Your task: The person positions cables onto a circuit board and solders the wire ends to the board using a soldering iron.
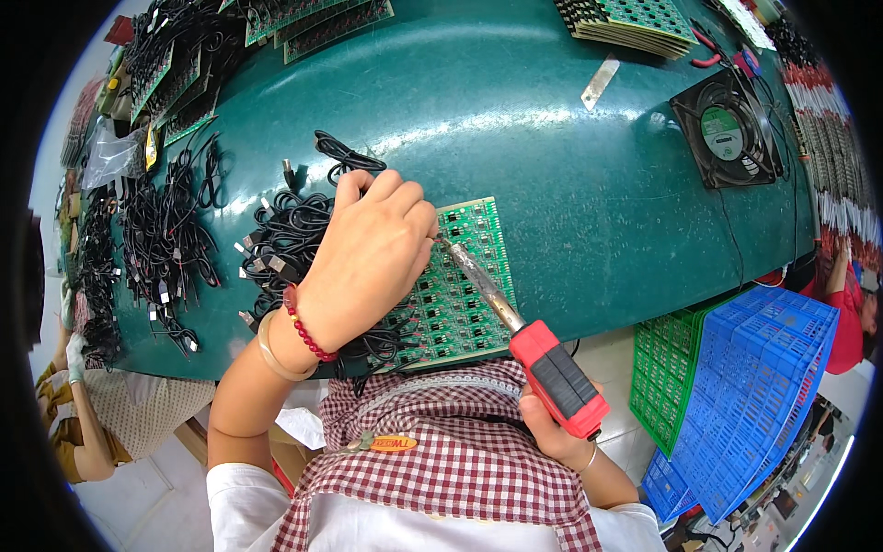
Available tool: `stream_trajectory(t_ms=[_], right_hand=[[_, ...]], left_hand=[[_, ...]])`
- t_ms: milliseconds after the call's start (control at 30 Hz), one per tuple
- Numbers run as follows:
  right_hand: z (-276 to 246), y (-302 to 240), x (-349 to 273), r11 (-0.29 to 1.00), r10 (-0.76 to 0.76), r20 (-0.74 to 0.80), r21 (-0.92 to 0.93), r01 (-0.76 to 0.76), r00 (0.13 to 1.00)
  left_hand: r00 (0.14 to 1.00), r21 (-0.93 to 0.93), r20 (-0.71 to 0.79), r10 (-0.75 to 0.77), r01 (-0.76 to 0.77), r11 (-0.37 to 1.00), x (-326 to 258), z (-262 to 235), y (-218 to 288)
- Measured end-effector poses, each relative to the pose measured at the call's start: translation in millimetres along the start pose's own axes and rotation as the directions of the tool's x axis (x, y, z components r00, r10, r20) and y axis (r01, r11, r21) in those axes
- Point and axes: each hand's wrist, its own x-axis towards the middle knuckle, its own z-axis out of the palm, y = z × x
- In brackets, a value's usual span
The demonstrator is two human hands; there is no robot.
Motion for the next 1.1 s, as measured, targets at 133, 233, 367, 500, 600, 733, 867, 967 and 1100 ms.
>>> stream_trajectory(t_ms=[133,233,367,500,600,733,867,967,1100], right_hand=[[2,-6,1,1.000,0.013,-0.022,-0.015,-0.014,1.000],[-3,-13,-3,1.000,0.022,-0.013,0.005,-0.022,1.000],[-6,-15,-6,0.984,0.023,-0.054,0.178,-0.013,0.998],[-5,-14,-3,0.988,-0.024,-0.110,0.146,0.040,0.994],[0,-26,5,0.975,-0.033,-0.170,0.211,0.069,0.985],[-6,-30,9,0.963,-0.033,-0.238,0.252,0.095,0.971],[-13,-24,16,0.963,-0.071,-0.306,0.226,0.145,0.949],[-14,-23,23,0.966,-0.078,-0.344,0.208,0.157,0.936],[-16,-25,28,0.953,-0.147,-0.357,0.198,0.228,0.922]], left_hand=[[1.000,0.004,0.004,0.002,-0.002,1.000,0,-1,0],[1.000,-0.006,-0.001,-0.002,0.002,1.000,0,1,-1],[1.000,-0.013,0.009,0.010,-0.009,1.000,0,-1,-1],[1.000,-0.020,0.005,-0.002,0.002,1.000,0,-2,0],[1.000,-0.051,0.022,0.000,0.001,0.999,-2,-6,0],[0.999,-0.227,0.022,-0.049,0.053,0.973,-4,-36,1],[0.998,-0.062,0.069,0.012,-0.007,0.998,-7,-64,-32],[0.981,-0.153,0.151,0.123,-0.099,0.983,-4,-56,-40],[0.974,-0.056,0.222,0.035,-0.023,0.998,3,-73,-47]])
